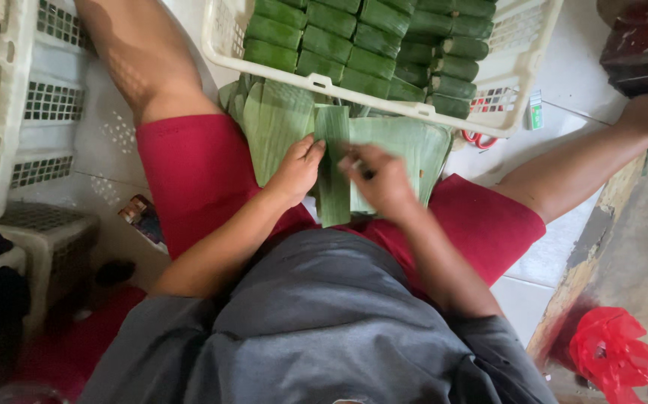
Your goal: The person sits on the floor and wraps banana leaves around cylindrical fillings, folding the leaf sides over and stapling the seam closed with a small stapler. Finished wrapped packages are placed into a plastic basket alongside many already completed ones.
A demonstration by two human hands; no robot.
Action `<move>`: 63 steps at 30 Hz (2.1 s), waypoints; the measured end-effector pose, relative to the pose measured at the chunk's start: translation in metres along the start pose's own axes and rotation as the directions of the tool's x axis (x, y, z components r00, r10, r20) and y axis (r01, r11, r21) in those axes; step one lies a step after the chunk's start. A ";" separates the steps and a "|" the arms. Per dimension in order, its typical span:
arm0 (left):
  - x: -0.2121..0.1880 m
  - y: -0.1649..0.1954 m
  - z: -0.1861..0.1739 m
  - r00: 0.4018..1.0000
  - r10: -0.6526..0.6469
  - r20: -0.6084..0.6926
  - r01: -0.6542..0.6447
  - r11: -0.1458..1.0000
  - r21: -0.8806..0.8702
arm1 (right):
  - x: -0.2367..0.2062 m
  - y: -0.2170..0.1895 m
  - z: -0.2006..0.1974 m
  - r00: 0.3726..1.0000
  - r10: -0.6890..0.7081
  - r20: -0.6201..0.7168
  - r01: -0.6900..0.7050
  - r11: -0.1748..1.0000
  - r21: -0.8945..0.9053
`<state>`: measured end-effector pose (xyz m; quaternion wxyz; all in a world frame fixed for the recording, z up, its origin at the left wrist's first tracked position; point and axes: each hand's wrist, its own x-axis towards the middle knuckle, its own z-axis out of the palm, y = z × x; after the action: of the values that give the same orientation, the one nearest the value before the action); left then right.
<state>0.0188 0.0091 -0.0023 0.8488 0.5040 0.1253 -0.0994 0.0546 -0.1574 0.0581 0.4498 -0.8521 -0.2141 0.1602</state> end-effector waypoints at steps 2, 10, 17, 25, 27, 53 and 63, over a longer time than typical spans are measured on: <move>0.001 0.007 -0.001 0.998 -0.061 0.025 0.063 0.996 -0.070 | 0.024 0.006 -0.031 0.986 -0.038 -0.160 0.017 0.991 -0.133; 0.011 0.015 -0.007 0.996 -0.077 -0.053 0.076 0.997 -0.020 | 0.147 0.030 -0.104 0.992 -0.104 -0.065 0.010 0.597 -0.802; 0.016 0.028 -0.008 0.990 -0.138 -0.025 0.131 0.975 -0.179 | 0.186 0.032 -0.096 0.999 0.008 0.039 0.035 0.318 -0.947; 0.015 0.017 -0.015 0.988 -0.149 0.024 0.148 0.920 -0.364 | 0.184 0.034 -0.093 0.994 0.026 0.109 0.094 0.335 -0.937; 0.015 0.010 -0.018 0.977 -0.211 0.011 0.198 0.897 -0.395 | 0.179 0.033 -0.093 0.989 0.123 0.080 0.031 0.359 -0.933; -0.011 -0.015 -0.004 0.959 -0.197 0.205 0.261 0.898 -0.355 | -0.031 -0.005 -0.037 0.951 -0.306 0.044 0.300 0.879 -0.370; -0.006 -0.017 -0.007 0.970 -0.233 0.069 0.242 0.898 -0.368 | -0.076 0.006 -0.013 0.810 -0.575 -0.115 0.449 0.735 -0.508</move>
<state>0.0075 0.0078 -0.0176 0.9120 0.3130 0.1925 -0.1823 -0.0032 -0.2085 0.0662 0.2869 -0.8534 -0.4116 -0.1413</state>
